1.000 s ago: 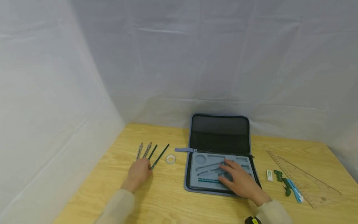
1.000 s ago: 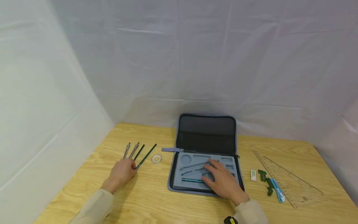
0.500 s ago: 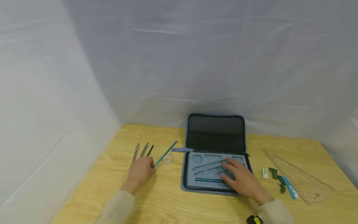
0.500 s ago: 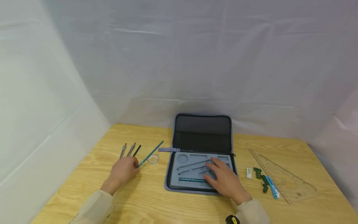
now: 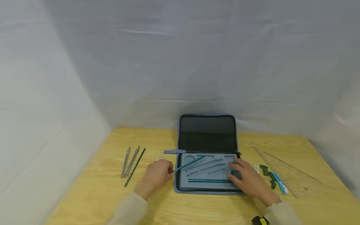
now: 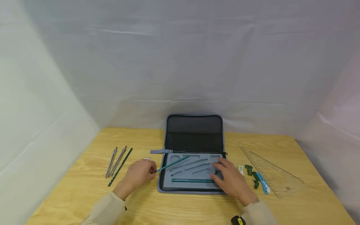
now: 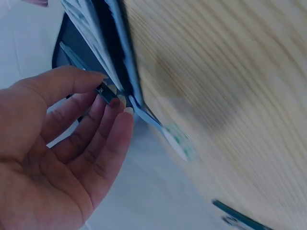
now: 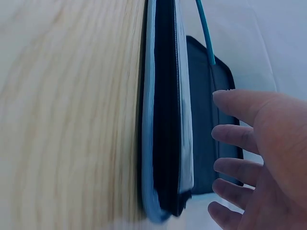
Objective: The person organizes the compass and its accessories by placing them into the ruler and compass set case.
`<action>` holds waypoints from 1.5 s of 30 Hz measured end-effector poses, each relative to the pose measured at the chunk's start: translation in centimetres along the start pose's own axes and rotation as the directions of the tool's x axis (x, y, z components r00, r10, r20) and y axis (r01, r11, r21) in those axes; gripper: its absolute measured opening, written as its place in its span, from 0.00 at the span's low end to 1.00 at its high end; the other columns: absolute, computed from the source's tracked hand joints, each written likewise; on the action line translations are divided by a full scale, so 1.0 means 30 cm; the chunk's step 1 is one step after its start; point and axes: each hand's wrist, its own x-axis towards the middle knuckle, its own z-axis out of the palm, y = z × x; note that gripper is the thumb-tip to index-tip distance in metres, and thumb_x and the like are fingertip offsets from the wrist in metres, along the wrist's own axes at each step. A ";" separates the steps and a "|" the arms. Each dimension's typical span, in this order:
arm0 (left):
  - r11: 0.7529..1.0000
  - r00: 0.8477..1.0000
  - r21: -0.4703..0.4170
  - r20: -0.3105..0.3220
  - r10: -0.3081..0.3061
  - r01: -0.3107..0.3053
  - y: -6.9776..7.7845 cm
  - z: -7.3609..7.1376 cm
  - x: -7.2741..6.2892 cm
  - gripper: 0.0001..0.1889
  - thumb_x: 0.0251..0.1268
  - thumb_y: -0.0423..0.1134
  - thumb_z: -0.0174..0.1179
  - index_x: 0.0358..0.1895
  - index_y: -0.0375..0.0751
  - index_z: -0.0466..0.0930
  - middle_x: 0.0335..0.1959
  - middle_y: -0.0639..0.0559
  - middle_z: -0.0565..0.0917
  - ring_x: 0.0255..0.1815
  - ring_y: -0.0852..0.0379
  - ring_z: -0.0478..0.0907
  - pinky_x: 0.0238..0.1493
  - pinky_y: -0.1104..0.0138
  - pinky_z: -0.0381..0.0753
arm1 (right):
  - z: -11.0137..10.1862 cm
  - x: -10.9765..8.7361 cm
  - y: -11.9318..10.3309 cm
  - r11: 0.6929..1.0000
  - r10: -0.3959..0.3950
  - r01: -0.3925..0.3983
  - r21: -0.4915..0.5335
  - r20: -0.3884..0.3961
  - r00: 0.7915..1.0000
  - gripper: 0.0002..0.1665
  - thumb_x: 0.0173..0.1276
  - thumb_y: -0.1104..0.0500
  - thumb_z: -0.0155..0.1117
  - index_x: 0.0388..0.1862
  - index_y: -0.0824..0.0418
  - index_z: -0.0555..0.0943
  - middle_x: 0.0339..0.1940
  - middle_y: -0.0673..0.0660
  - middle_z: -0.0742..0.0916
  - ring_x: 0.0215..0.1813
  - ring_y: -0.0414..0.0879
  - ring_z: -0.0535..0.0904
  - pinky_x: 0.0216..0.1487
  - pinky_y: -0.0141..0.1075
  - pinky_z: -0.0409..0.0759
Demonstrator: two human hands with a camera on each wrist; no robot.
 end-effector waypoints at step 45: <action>0.935 0.933 0.048 0.103 0.344 -0.350 0.184 0.098 0.080 0.02 0.53 0.40 0.68 0.28 0.51 0.84 0.27 0.60 0.79 0.28 0.61 0.76 0.23 0.66 0.74 | -0.029 -0.117 0.070 0.997 0.076 -0.075 0.026 -0.028 0.997 0.25 0.67 0.49 0.63 0.59 0.59 0.79 0.65 0.65 0.73 0.66 0.66 0.63 0.63 0.65 0.56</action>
